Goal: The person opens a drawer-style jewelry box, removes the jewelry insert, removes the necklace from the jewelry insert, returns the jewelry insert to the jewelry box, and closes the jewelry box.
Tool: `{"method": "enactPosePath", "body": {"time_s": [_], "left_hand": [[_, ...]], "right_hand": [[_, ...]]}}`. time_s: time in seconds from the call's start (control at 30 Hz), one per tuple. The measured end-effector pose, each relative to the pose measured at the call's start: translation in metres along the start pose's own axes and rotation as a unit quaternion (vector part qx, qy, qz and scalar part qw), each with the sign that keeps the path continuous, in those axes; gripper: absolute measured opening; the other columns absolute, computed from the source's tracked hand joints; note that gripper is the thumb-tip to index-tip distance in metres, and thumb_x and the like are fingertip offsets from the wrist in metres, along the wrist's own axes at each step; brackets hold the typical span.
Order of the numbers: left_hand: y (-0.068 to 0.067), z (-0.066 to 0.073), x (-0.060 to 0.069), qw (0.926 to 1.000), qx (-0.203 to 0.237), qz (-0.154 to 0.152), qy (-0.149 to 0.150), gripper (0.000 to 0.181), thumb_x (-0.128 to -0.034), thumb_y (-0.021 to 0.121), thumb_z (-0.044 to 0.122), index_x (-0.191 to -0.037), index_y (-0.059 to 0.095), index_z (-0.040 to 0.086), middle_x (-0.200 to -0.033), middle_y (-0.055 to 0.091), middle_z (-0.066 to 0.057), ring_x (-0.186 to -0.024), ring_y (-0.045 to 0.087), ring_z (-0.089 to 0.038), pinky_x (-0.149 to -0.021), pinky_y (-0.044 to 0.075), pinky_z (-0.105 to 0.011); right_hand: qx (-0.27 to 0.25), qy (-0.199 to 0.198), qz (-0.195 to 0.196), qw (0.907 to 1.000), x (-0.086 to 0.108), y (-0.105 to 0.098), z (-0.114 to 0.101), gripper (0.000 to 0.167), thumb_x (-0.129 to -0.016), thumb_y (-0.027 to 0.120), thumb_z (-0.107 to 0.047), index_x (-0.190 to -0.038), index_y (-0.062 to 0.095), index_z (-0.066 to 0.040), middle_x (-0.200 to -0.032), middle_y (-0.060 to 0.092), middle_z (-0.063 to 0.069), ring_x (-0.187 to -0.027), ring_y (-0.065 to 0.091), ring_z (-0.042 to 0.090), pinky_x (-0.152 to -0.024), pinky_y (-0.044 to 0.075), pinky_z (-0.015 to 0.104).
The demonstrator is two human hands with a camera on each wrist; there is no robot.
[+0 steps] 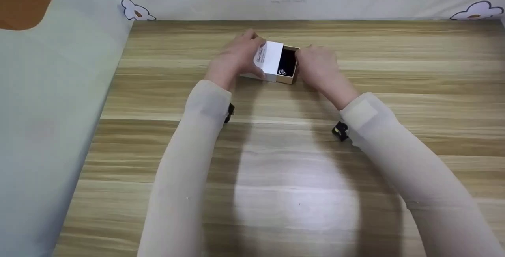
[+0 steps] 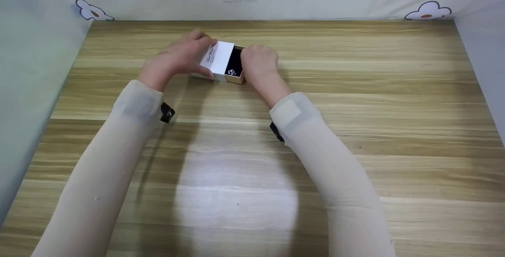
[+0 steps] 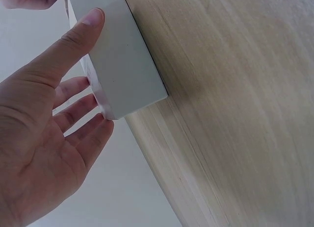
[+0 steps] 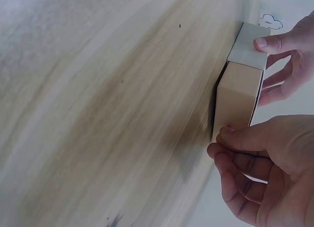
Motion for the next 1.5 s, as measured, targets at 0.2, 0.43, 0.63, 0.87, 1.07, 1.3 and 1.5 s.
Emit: {"method": "enactPosePath", "body": {"time_s": [0.2,0.43,0.63,0.87,1.07,1.3,1.5], "left_hand": [[0.000,0.000,-0.001,1.0000,-0.004,-0.002,0.002,0.097,-0.0747,0.088,0.032,-0.154,0.036,0.012,-0.152,0.035,-0.008,-0.137,0.039,-0.027,-0.119,0.033,-0.038],[0.000,0.000,0.000,1.0000,0.002,-0.001,-0.006,0.098,-0.0738,0.088,0.033,-0.154,0.035,0.014,-0.152,0.036,-0.007,-0.137,0.038,-0.026,-0.119,0.033,-0.037],[0.000,0.001,0.000,1.0000,0.001,0.000,-0.006,0.099,-0.0740,0.088,0.034,-0.154,0.035,0.013,-0.152,0.035,-0.007,-0.137,0.038,-0.026,-0.119,0.032,-0.036],[0.000,0.001,0.001,1.0000,0.008,-0.001,-0.004,0.100,-0.0738,0.088,0.034,-0.155,0.034,0.014,-0.153,0.035,-0.007,-0.139,0.037,-0.025,-0.120,0.031,-0.036],[0.000,0.000,0.001,0.9999,0.012,0.006,0.000,0.095,-0.0757,0.087,0.032,-0.154,0.037,0.014,-0.153,0.036,-0.007,-0.138,0.036,-0.025,-0.119,0.031,-0.038],[0.001,0.000,0.000,0.9999,0.010,0.006,0.000,0.094,-0.0760,0.087,0.032,-0.153,0.037,0.013,-0.152,0.035,-0.008,-0.138,0.035,-0.026,-0.119,0.032,-0.037],[0.001,-0.001,0.000,1.0000,0.008,0.001,-0.004,0.096,-0.0762,0.087,0.033,-0.154,0.035,0.014,-0.153,0.034,-0.008,-0.139,0.034,-0.025,-0.120,0.031,-0.036]], "right_hand": [[0.013,-0.003,0.006,0.9999,0.001,0.000,0.000,0.020,-0.090,0.048,0.001,-0.089,0.068,0.003,-0.086,0.071,0.024,-0.078,0.068,0.038,-0.060,0.057,0.052],[0.005,0.015,-0.017,0.9997,0.002,0.001,0.005,0.021,-0.090,0.047,0.001,-0.093,0.068,0.002,-0.091,0.071,0.025,-0.083,0.068,0.041,-0.063,0.058,0.054],[0.007,0.013,-0.011,0.9998,0.003,0.000,0.007,0.023,-0.091,0.045,0.001,-0.091,0.068,0.002,-0.090,0.070,0.025,-0.082,0.069,0.041,-0.061,0.057,0.054],[-0.001,0.006,-0.013,0.9999,0.005,0.000,0.010,0.022,-0.090,0.045,0.002,-0.091,0.067,0.002,-0.090,0.070,0.025,-0.082,0.068,0.041,-0.062,0.057,0.054],[0.012,-0.013,0.004,0.9998,0.008,-0.002,0.009,0.020,-0.091,0.048,0.001,-0.087,0.067,0.003,-0.083,0.070,0.024,-0.077,0.067,0.039,-0.060,0.056,0.052],[0.006,-0.007,-0.006,0.9999,0.007,0.001,0.013,0.018,-0.092,0.052,-0.004,-0.088,0.067,0.003,-0.084,0.070,0.024,-0.077,0.067,0.039,-0.061,0.056,0.052],[0.004,0.001,-0.024,0.9997,0.008,0.001,0.016,0.017,-0.093,0.052,-0.005,-0.090,0.067,0.002,-0.085,0.070,0.023,-0.074,0.064,0.034,-0.057,0.055,0.049]]}}
Point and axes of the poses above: each hand's wrist, its own x-axis away from the middle knuckle, its own y-axis out of the palm, z = x × y, the point moved 5 cm from there along -x, towards the middle knuckle
